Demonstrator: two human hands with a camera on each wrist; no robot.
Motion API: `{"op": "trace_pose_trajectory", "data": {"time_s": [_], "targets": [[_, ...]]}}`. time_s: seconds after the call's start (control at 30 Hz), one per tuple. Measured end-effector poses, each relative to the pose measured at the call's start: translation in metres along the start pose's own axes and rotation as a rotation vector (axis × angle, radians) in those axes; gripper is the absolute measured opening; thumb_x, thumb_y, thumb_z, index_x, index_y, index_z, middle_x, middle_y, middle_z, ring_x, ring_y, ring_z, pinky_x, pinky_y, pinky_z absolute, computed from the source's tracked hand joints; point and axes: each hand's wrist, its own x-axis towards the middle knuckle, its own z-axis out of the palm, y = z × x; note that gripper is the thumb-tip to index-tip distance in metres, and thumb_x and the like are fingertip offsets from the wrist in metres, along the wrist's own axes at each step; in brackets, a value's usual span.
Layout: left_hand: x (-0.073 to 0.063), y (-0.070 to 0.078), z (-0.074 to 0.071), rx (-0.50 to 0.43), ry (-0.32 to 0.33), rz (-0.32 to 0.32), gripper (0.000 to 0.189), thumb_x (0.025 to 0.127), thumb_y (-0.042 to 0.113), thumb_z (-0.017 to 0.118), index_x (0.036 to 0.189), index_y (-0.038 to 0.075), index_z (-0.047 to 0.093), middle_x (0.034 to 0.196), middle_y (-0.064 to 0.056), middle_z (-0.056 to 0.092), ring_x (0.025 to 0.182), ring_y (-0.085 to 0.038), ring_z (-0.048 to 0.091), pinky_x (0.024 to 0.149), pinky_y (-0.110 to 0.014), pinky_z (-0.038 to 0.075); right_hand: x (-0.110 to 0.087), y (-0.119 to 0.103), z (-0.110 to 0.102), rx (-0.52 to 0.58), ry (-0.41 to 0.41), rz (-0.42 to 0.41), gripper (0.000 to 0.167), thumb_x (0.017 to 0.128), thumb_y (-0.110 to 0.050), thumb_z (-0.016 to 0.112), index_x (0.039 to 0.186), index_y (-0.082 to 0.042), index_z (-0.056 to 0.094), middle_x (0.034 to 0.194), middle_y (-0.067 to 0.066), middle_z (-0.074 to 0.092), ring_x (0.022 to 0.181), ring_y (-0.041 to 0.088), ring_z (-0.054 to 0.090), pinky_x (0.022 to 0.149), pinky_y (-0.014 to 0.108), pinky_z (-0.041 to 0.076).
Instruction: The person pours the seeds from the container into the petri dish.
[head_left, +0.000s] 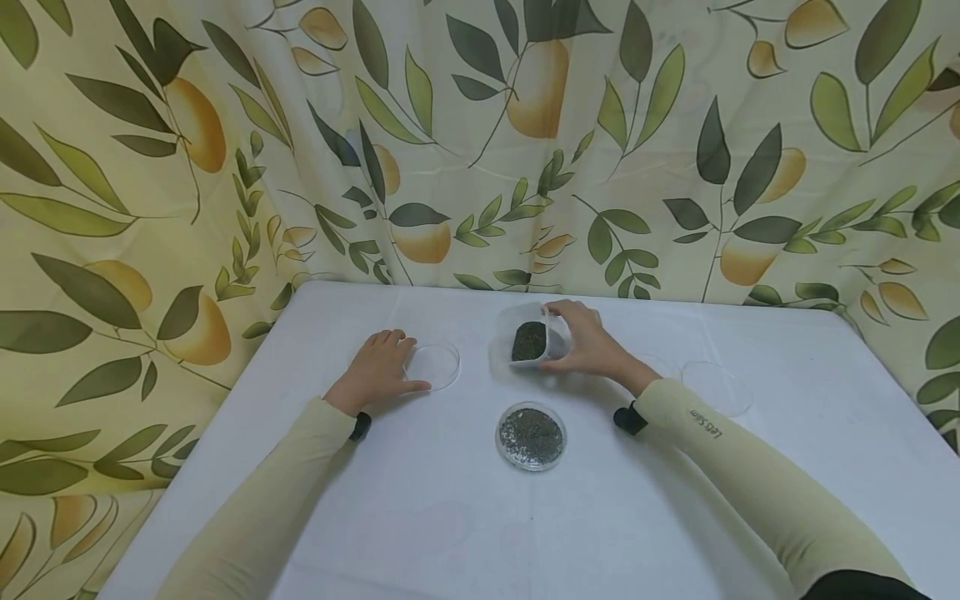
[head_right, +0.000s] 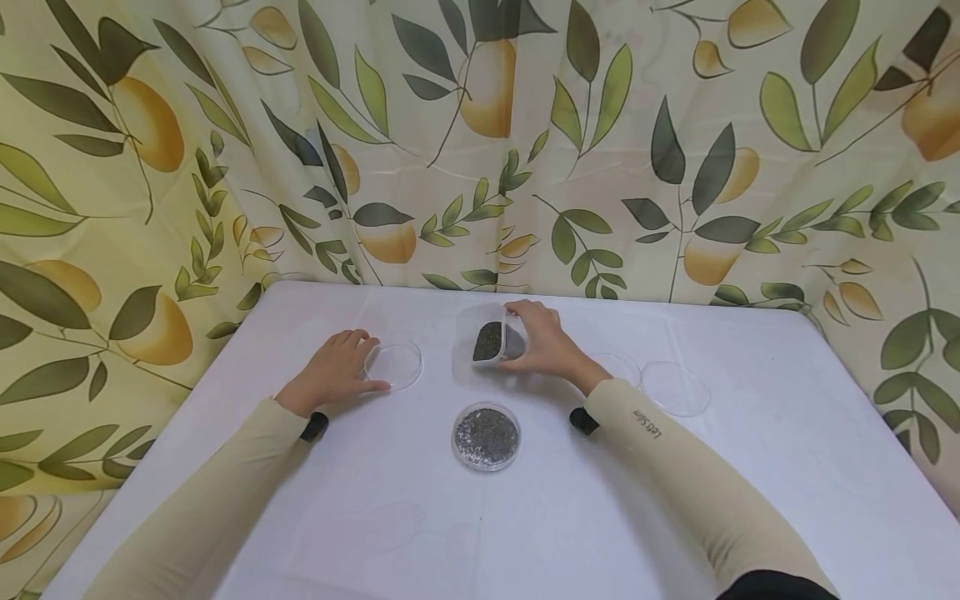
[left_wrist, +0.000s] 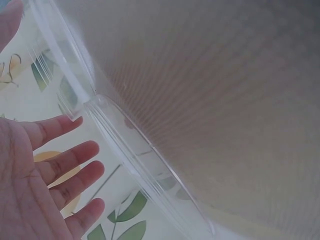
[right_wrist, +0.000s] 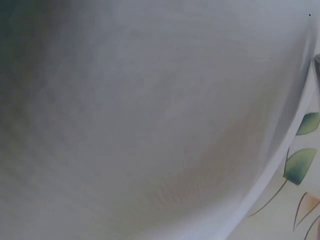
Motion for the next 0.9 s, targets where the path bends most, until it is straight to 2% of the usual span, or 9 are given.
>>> {"op": "trace_pose_trajectory", "data": {"time_s": [0.17, 0.37, 0.53, 0.67, 0.9], "targets": [[0.0, 0.0, 0.001, 0.005, 0.008, 0.001, 0.081, 0.074, 0.064, 0.064, 0.127, 0.003, 0.051, 0.124, -0.017, 0.052, 0.12, -0.035, 0.047, 0.104, -0.049, 0.038, 0.001, -0.004, 0.001, -0.079, 0.024, -0.079, 0.093, 0.056, -0.032, 0.088, 0.131, 0.001, 0.044, 0.13, 0.017, 0.051, 0.12, 0.033, 0.044, 0.095, 0.047, 0.028], [-0.002, 0.0, 0.0, -0.013, 0.027, 0.014, 0.082, 0.075, 0.064, 0.064, 0.126, 0.002, 0.051, 0.122, -0.018, 0.052, 0.119, -0.036, 0.047, 0.103, -0.049, 0.038, 0.003, -0.009, 0.001, -0.119, 0.028, -0.119, 0.092, 0.058, -0.036, 0.087, 0.13, -0.001, 0.044, 0.131, 0.015, 0.05, 0.125, 0.032, 0.041, 0.101, 0.051, 0.026], [-0.004, 0.001, -0.001, -0.02, 0.049, 0.027, 0.083, 0.075, 0.068, 0.061, 0.123, 0.0, 0.052, 0.119, -0.019, 0.053, 0.116, -0.037, 0.048, 0.101, -0.049, 0.039, 0.009, -0.009, 0.001, -0.163, 0.054, -0.171, 0.091, 0.057, -0.037, 0.086, 0.13, -0.002, 0.044, 0.131, 0.016, 0.049, 0.125, 0.032, 0.04, 0.099, 0.052, 0.027], [-0.003, 0.002, -0.001, -0.029, 0.016, 0.009, 0.083, 0.075, 0.064, 0.065, 0.127, 0.001, 0.051, 0.123, -0.02, 0.052, 0.12, -0.037, 0.047, 0.104, -0.05, 0.037, 0.016, -0.009, 0.002, -0.192, 0.067, -0.207, 0.09, 0.057, -0.038, 0.085, 0.13, -0.002, 0.045, 0.131, 0.016, 0.05, 0.123, 0.031, 0.042, 0.099, 0.051, 0.028], [-0.001, 0.002, -0.001, 0.0, -0.022, -0.014, 0.083, 0.076, 0.064, 0.063, 0.13, 0.003, 0.049, 0.126, -0.018, 0.051, 0.122, -0.035, 0.046, 0.106, -0.049, 0.036, 0.026, -0.017, 0.0, -0.21, 0.067, -0.231, 0.09, 0.058, -0.037, 0.085, 0.131, -0.002, 0.045, 0.129, 0.017, 0.051, 0.121, 0.031, 0.043, 0.099, 0.051, 0.028]]}}
